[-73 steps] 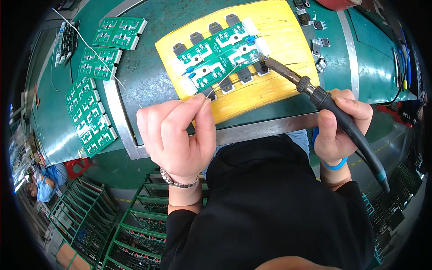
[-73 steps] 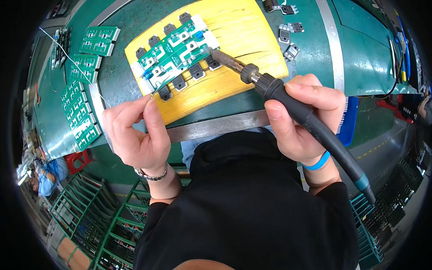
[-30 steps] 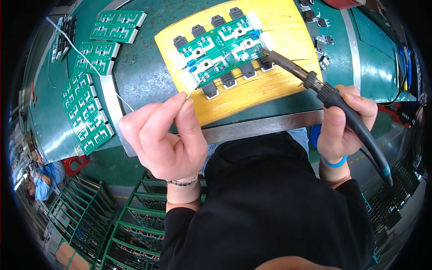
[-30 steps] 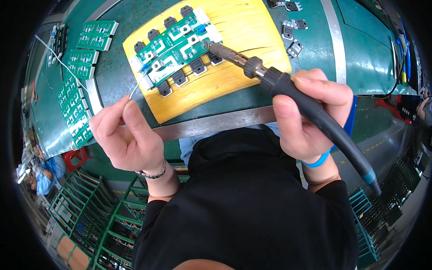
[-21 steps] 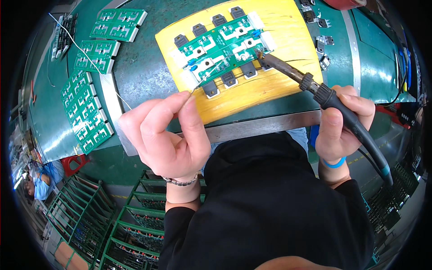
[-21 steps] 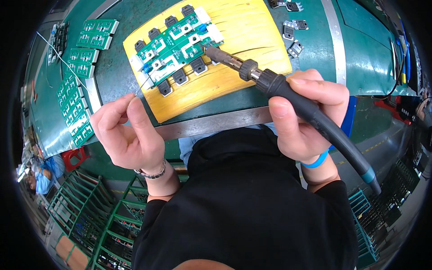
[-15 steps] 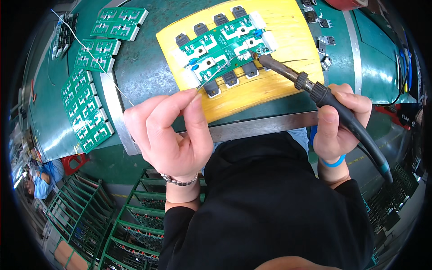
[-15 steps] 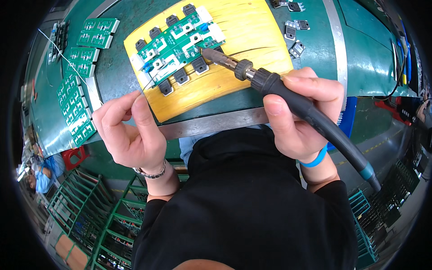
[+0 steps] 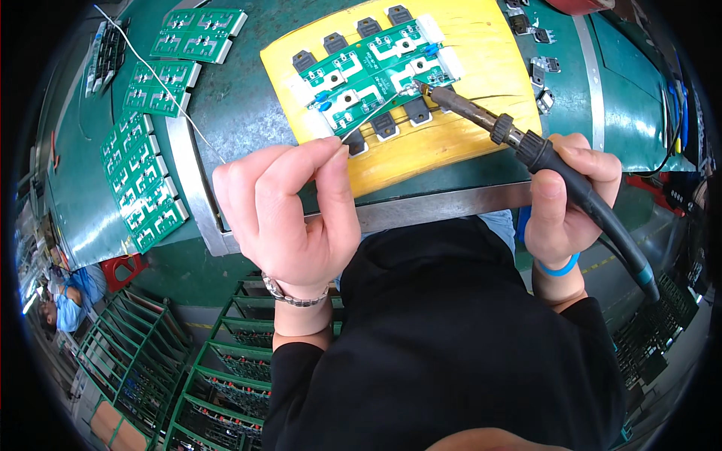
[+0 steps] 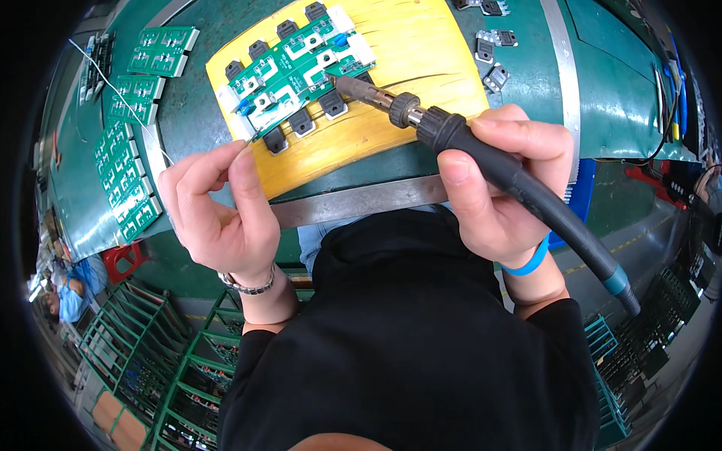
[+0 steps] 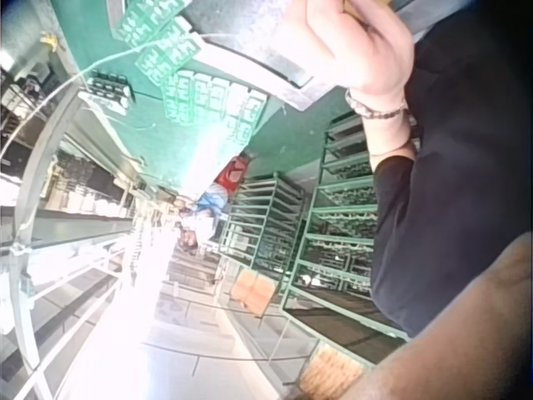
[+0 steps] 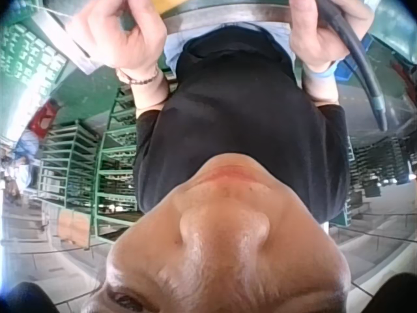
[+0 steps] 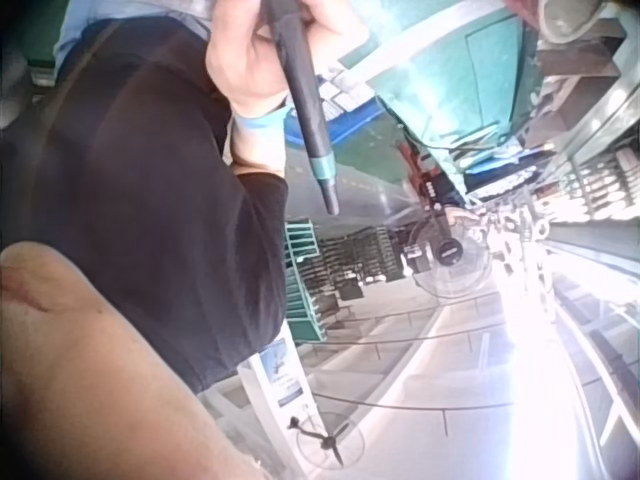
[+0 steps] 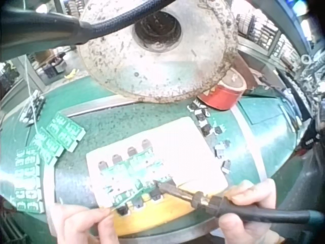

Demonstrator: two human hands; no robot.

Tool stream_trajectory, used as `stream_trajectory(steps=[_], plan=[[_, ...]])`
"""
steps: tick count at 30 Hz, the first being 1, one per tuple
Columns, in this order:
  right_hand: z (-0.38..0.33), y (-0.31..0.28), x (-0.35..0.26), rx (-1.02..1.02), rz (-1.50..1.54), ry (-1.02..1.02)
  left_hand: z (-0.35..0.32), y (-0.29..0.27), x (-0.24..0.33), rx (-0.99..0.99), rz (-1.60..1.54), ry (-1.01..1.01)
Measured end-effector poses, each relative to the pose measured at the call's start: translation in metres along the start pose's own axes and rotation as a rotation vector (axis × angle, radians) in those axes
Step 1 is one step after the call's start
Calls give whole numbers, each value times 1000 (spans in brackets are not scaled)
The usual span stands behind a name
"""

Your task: The person solders components onto a circuit board using a soldering iron and solder wire, then sets the board aside. Next, the person places a new circuit board onto a jig, inserts components into it by hand, and presses another board layer onto the assembly.

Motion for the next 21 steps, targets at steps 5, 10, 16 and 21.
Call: stream_trajectory(steps=[5,10,16,21], plan=[[0,-1,0,2,-13,-2,-7,-6,-2,133,-66,-49],[-2,-10,-4,51,24,-26,-8,-11,-3,199,-140,-66],[-1,0,-5,-12,-12,-37,-7,-8,-2,111,-31,-40],[1,2,-5,-20,-31,-44,-5,-5,-3,68,-19,-36]])
Point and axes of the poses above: each hand's wrist, its own z-axis towards the middle knuckle, its own y-axis out of the palm, x = y × z, the point moved 7 cm from there along z, towards the middle knuckle, and after that the axes turned 14 degrees about -z, right-handed, at the moved point
